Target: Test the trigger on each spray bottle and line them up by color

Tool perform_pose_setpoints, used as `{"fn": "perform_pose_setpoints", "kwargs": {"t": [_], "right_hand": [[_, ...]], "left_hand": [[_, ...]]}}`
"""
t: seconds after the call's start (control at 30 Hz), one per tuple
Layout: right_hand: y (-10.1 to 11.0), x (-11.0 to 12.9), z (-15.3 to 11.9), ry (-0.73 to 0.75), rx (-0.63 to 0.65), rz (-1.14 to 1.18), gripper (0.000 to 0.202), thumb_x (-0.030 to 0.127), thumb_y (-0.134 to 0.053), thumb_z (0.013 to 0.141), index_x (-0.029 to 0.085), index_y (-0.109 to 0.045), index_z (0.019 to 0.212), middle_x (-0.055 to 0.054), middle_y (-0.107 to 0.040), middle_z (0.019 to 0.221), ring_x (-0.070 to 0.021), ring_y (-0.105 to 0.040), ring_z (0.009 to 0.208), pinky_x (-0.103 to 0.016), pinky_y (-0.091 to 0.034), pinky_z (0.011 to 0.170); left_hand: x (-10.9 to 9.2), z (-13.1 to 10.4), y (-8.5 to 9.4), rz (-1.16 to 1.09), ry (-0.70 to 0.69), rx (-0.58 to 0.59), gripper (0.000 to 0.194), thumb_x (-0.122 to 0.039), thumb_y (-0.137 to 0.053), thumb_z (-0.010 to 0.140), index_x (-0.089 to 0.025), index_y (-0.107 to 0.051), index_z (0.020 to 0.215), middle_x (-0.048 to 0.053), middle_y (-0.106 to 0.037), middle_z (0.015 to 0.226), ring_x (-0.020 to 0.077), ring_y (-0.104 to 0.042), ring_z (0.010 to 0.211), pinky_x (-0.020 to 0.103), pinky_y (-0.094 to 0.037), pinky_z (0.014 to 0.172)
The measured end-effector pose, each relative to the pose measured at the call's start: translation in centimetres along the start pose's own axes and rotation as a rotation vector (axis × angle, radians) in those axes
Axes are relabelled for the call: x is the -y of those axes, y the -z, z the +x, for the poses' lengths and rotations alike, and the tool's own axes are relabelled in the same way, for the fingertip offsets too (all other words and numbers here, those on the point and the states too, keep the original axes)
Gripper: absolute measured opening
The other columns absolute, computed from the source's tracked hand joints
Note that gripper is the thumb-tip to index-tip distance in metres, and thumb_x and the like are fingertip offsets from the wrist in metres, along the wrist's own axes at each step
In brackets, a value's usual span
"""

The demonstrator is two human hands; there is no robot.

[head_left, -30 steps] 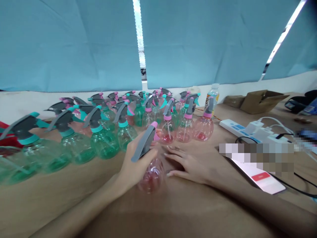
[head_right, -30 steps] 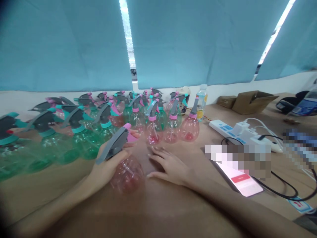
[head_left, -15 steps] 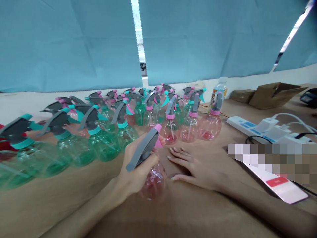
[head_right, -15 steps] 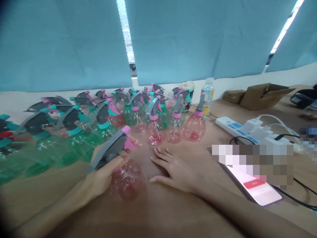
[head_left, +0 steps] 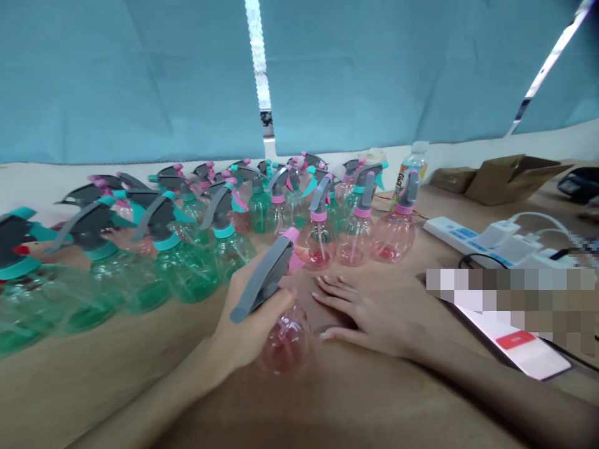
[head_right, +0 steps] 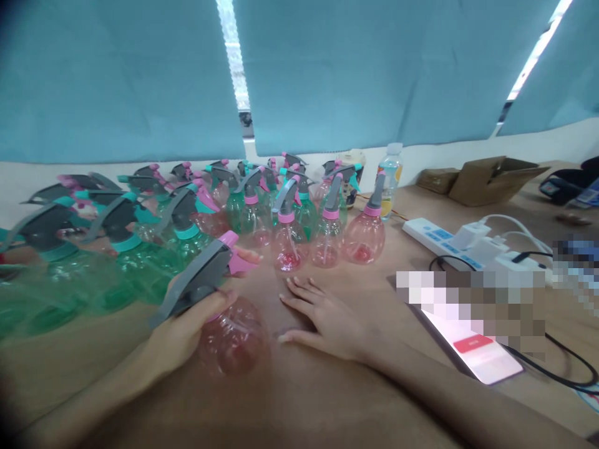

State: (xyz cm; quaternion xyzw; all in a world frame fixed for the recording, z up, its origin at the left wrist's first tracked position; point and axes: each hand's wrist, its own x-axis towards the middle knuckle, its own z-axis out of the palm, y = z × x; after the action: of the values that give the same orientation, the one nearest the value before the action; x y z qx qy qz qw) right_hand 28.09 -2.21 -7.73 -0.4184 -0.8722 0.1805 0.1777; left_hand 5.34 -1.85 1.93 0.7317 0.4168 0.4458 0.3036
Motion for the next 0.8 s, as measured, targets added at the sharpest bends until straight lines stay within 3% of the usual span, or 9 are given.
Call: {"fn": "perform_pose_setpoints", "kwargs": {"t": [0.27,0.4,0.53,0.8], "right_hand": [[0.38,0.24,0.02,0.001,0.022,-0.016,0.075,0.065,-0.047,0.088,0.02,-0.037,0.146,-0.01,-0.024,0.156,-0.0271,-0.02,0.144,-0.05,-0.018,0.117],[0.63,0.52,0.1,-0.012,0.034,-0.012,0.076,0.067,-0.046,0.088,0.017,-0.039,0.145,-0.011,-0.025,0.155,-0.028,-0.021,0.144,-0.051,-0.018,0.117],[0.42,0.35,0.03,-0.001,0.013,-0.003,0.074,0.065,-0.048,0.088,0.021,-0.037,0.146,-0.009,-0.025,0.155,-0.027,-0.021,0.144,-0.051,-0.019,0.117],[0.22,0.26,-0.08,-0.005,0.006,0.007,0.072,0.064,-0.049,0.088,0.022,-0.037,0.146,-0.009,-0.025,0.155,-0.0277,-0.021,0.144,-0.052,-0.02,0.116]], "left_hand": [[-0.2,0.04,-0.2,-0.038,0.103,0.004,0.024,-0.027,-0.059,0.072,-0.024,-0.058,0.096,0.001,-0.067,0.086,0.0196,-0.064,0.075,0.034,-0.052,0.074],[-0.26,0.06,-0.17,-0.024,0.111,0.002,0.014,-0.029,-0.057,0.073,-0.024,-0.057,0.086,0.0,-0.066,0.079,0.018,-0.062,0.067,0.032,-0.051,0.066],[-0.12,0.05,-0.16,-0.009,0.099,0.007,0.011,-0.031,-0.056,0.073,-0.023,-0.056,0.081,0.0,-0.065,0.076,0.0172,-0.061,0.065,0.031,-0.05,0.062],[-0.3,0.13,-0.2,-0.032,0.133,0.021,0.017,-0.03,-0.057,0.072,-0.023,-0.055,0.087,0.0,-0.065,0.078,0.0167,-0.061,0.064,0.031,-0.051,0.064]]}}
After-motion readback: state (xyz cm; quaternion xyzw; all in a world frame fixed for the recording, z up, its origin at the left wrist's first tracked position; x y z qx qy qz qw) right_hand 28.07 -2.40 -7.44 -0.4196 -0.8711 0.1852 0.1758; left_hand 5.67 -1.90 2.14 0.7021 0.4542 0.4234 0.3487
